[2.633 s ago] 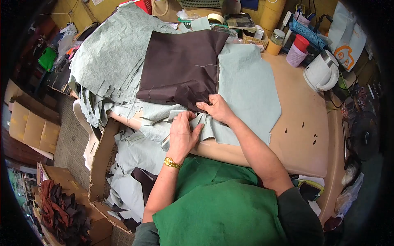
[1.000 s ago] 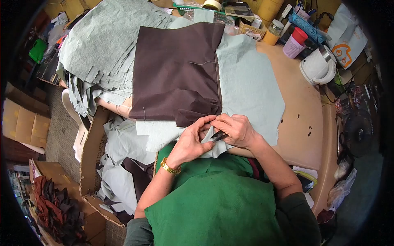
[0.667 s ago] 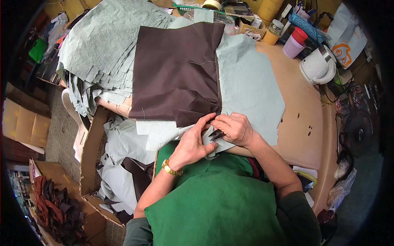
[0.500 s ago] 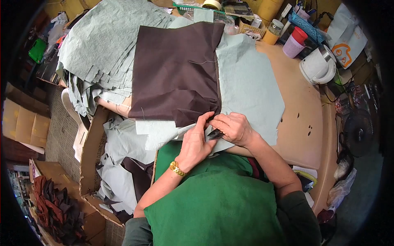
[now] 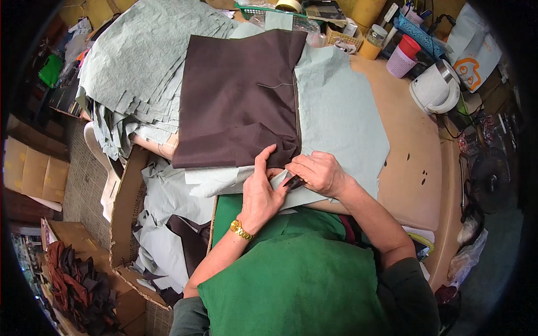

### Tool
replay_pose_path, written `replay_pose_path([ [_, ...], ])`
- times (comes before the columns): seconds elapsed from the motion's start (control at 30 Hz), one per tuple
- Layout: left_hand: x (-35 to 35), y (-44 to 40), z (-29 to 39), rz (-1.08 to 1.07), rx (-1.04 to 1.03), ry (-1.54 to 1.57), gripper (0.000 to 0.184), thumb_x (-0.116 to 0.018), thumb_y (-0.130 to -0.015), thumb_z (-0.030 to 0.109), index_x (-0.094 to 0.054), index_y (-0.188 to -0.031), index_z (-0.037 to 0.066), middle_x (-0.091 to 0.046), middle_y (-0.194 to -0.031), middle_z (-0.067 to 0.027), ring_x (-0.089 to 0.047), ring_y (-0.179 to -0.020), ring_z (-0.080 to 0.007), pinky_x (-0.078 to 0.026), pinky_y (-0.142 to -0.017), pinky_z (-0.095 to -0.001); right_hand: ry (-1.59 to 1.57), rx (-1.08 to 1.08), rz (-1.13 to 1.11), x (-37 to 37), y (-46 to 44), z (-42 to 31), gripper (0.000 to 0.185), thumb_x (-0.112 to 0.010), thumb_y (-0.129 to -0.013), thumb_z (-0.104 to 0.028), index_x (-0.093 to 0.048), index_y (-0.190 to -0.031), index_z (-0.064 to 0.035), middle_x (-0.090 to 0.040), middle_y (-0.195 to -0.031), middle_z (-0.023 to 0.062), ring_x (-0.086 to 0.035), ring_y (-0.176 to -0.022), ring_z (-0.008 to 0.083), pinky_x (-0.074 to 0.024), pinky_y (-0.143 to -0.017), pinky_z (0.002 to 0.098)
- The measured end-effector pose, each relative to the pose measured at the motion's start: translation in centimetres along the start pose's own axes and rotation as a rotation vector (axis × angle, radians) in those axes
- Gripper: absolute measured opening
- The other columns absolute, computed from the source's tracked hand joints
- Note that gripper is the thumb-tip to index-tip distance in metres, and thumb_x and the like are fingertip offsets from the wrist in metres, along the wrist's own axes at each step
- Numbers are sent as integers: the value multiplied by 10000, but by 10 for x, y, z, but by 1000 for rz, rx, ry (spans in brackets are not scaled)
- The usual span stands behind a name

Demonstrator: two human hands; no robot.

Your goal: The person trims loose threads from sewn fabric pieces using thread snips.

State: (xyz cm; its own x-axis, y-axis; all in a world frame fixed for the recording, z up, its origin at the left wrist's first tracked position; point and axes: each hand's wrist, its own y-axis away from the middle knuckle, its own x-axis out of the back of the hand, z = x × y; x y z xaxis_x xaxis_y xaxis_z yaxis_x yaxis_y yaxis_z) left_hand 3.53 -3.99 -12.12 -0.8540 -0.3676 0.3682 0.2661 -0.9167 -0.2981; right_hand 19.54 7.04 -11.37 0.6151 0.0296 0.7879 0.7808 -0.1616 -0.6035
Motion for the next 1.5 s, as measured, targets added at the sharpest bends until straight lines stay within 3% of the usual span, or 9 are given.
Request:
replay_pose_path([
  [0.33, -1, 3, -1, -101, 183, 45, 688, -740, -776, -4, -385, -1360, 65, -638, -706, -106, -628, -642, -233, -494, -659, -335, 9, 33, -3, -2, 8, -1, 284, -686, -689, -65, -676, -971, -32, -670, -867, 62, -587, -590, 181, -440, -508, 298],
  [0.5, 30, -5, 15, -418, 352, 629, 563, -651, -889, -50, -379, -1374, 38, -579, -1017, -23, -581, -956, -95, -476, -877, -254, 53, 78, 26, 8, 11, -11, 229, -661, -721, -77, -667, -946, -36, -637, -837, 28, -574, -573, 144, -425, -499, 282],
  [0.63, 33, -8, 6, -484, 372, 425, 404, -652, -915, -20, -430, -1247, 46, -572, -987, 3, -591, -895, -63, -493, -823, -233, 35, 38, 15, 7, 16, -19, 212, -660, -749, -73, -679, -958, -44, -646, -851, 30, -590, -583, 145, -434, -505, 285],
  [0.87, 25, 1, -6, -436, 341, 310, 282, -700, -853, -86, -468, -942, 45, -509, -841, 34, -536, -790, -24, -492, -735, -211, -336, -621, 116, 14, 22, -31, 253, -746, -769, -27, -677, -1013, -29, -641, -876, 81, -624, -659, 202, -511, -592, 305],
  [0.93, 17, 5, -8, -401, 354, 376, 323, -708, -843, -93, -456, -992, 43, -529, -832, 23, -551, -779, -33, -498, -727, -208, -481, -813, 133, 21, 9, -38, 315, -798, -792, -127, -671, -1058, -16, -639, -924, 119, -661, -776, 202, -518, -625, 324],
  [1.03, 7, 6, 6, -321, 395, 506, 451, -723, -825, -104, -409, -1114, 42, -579, -841, -13, -581, -761, -50, -512, -709, -207, -466, -686, 126, 12, -6, -42, 333, -810, -773, -142, -678, -1051, -13, -643, -918, 120, -668, -797, 237, -512, -631, 357],
  [1.17, 6, 12, 9, -251, 385, 490, 719, -734, -821, -97, -243, -1323, 55, -648, -896, -88, -622, -776, -71, -528, -692, -212, -470, -897, 69, -2, -2, -39, 187, -757, -798, -121, -676, -893, 18, -635, -782, 138, -657, -708, 287, -496, -610, 364],
  [1.33, 11, 20, 3, -320, 257, 279, 137, -756, -824, -34, -678, -937, -26, -617, -850, 20, -560, -739, -35, -501, -699, -216, -427, -961, 79, -3, 2, -38, 135, -703, -826, -102, -659, -855, 22, -637, -764, 147, -641, -668, 290, -483, -601, 356],
  [1.5, 15, 3, 15, -384, 273, 154, 267, -720, -855, -18, -706, -1121, -14, -666, -828, -9, -564, -721, -23, -493, -670, -208, -515, -874, 82, -1, 8, -35, 118, -710, -802, -46, -650, -870, 30, -637, -780, 150, -637, -663, 255, -480, -605, 345],
])
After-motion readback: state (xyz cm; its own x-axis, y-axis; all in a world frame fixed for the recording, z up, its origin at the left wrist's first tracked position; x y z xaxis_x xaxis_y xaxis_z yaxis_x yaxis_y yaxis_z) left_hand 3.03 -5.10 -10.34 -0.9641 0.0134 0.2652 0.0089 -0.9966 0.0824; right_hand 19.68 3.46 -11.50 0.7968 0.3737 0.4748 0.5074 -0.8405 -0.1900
